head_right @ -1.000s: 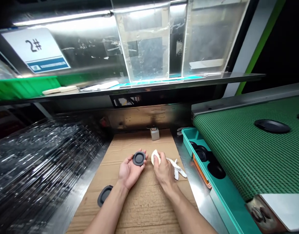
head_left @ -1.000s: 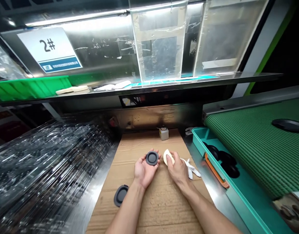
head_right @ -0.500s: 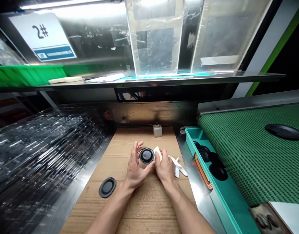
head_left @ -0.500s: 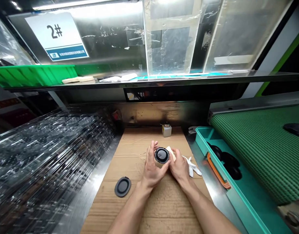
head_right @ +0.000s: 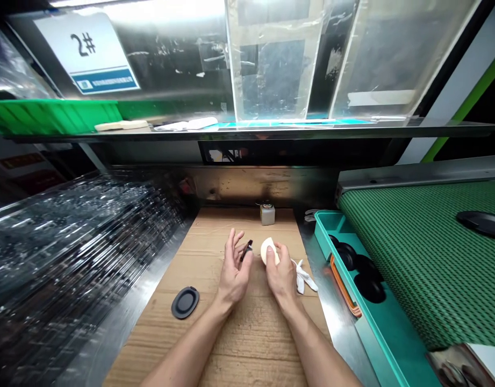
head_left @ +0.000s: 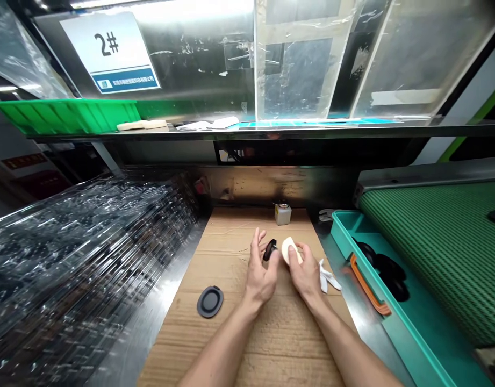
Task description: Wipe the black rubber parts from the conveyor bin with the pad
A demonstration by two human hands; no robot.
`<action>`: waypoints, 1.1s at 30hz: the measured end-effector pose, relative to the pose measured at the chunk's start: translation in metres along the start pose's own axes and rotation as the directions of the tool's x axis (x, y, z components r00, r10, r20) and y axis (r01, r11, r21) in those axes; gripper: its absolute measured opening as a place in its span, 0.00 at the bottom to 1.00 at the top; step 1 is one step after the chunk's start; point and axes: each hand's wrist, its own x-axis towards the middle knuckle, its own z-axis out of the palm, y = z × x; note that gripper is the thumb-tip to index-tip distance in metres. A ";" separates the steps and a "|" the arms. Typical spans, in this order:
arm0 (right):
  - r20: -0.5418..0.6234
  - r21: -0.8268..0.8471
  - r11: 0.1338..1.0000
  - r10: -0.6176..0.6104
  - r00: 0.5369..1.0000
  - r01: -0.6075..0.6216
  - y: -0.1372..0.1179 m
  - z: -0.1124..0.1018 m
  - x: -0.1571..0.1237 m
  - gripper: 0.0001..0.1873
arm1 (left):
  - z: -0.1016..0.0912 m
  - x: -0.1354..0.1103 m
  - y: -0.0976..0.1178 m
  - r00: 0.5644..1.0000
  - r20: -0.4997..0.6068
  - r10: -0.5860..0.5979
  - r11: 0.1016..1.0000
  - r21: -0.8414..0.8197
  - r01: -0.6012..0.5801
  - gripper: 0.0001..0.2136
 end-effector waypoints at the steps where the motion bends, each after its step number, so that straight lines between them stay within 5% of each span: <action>1: -0.001 0.062 0.998 0.008 1.000 -0.008 -0.002 0.001 -0.002 0.26 | 0.003 0.001 -0.002 0.987 -0.022 -0.156 0.978 -0.141 0.152 0.28; 4: 0.124 0.135 0.989 -0.080 0.989 0.063 -0.011 0.002 -0.012 0.27 | 0.007 0.003 -0.012 0.873 0.081 -0.482 0.752 -0.473 0.459 0.21; 7: 0.202 -0.026 0.990 -0.131 0.971 0.139 -0.018 -0.001 -0.018 0.25 | 0.007 0.003 -0.020 0.831 0.153 -0.534 0.641 -0.568 0.517 0.17; 10: 0.121 -0.217 0.971 -0.079 0.990 0.104 -0.017 -0.004 -0.017 0.27 | 0.006 0.001 -0.025 0.822 0.191 -0.536 0.632 -0.555 0.541 0.17; 14: 0.205 -0.200 0.957 -0.168 0.964 0.210 -0.011 -0.001 -0.018 0.25 | 0.002 0.002 -0.029 0.853 0.150 -0.501 0.677 -0.546 0.493 0.15; 18: 0.124 -0.297 0.941 -0.130 0.984 0.162 -0.002 0.000 -0.013 0.24 | -0.005 0.010 -0.028 0.830 0.109 -0.547 0.695 -0.493 0.523 0.15; 22: 0.146 -0.275 0.944 -0.145 0.979 0.181 0.004 -0.002 -0.007 0.24 | -0.017 0.018 -0.013 0.852 0.026 -0.523 0.823 -0.242 0.513 0.16; 26: 0.162 -0.322 0.928 -0.141 0.977 0.187 0.003 -0.002 -0.008 0.22 | -0.059 0.020 0.025 0.940 0.018 -0.340 0.929 0.164 0.332 0.16; 29: 0.172 -0.332 0.920 -0.156 0.973 0.207 0.002 -0.002 -0.009 0.21 | -0.110 0.011 0.058 0.939 0.114 -0.324 0.920 0.271 0.284 0.23; 33: 0.182 -0.340 0.916 -0.160 0.970 0.215 0.002 -0.001 -0.010 0.20 | -0.168 -0.020 0.077 0.923 -0.013 -0.384 0.852 0.381 0.359 0.19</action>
